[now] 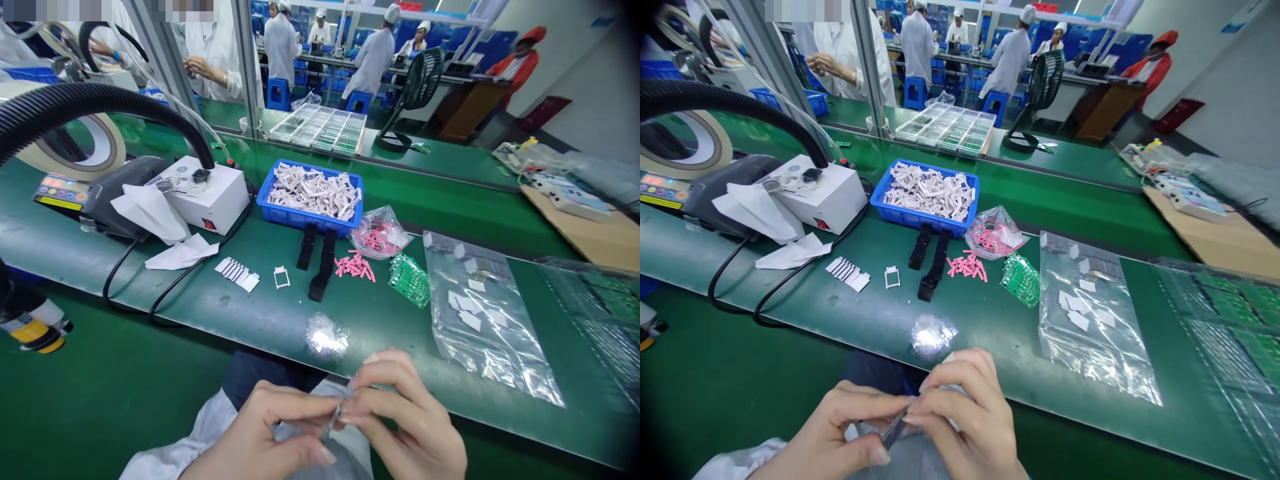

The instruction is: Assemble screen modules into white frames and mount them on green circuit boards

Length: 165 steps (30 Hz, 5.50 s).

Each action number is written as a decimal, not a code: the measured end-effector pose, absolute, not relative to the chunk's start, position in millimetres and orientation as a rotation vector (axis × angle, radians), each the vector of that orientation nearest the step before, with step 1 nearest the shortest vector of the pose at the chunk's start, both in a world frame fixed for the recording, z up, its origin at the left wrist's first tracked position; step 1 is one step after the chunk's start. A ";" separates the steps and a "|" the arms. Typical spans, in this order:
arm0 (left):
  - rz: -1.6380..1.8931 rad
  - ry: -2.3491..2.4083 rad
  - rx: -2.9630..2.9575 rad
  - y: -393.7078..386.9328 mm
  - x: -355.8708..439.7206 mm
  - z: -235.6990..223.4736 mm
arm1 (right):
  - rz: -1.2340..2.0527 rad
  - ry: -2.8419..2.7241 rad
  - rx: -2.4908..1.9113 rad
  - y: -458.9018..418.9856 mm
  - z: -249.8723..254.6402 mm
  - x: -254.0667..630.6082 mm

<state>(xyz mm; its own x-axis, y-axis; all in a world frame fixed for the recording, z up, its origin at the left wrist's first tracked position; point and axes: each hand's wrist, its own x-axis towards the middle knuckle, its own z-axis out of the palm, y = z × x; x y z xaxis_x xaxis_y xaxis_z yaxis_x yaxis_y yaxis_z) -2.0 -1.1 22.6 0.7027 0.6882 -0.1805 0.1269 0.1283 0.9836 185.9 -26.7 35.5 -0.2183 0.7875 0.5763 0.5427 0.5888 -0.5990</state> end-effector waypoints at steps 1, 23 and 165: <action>0.467 0.737 1.405 -1.8 -2.6 20.5 | 0.349 -1.895 -1.072 -26.4 34.5 185.4; 0.842 1.045 0.617 6.3 -10.4 -11.1 | -0.094 -1.828 -1.572 -0.3 -61.7 179.1; 0.558 1.241 2.324 109.2 6.2 -3.3 | 0.854 -1.315 -1.369 -6.0 -68.3 224.2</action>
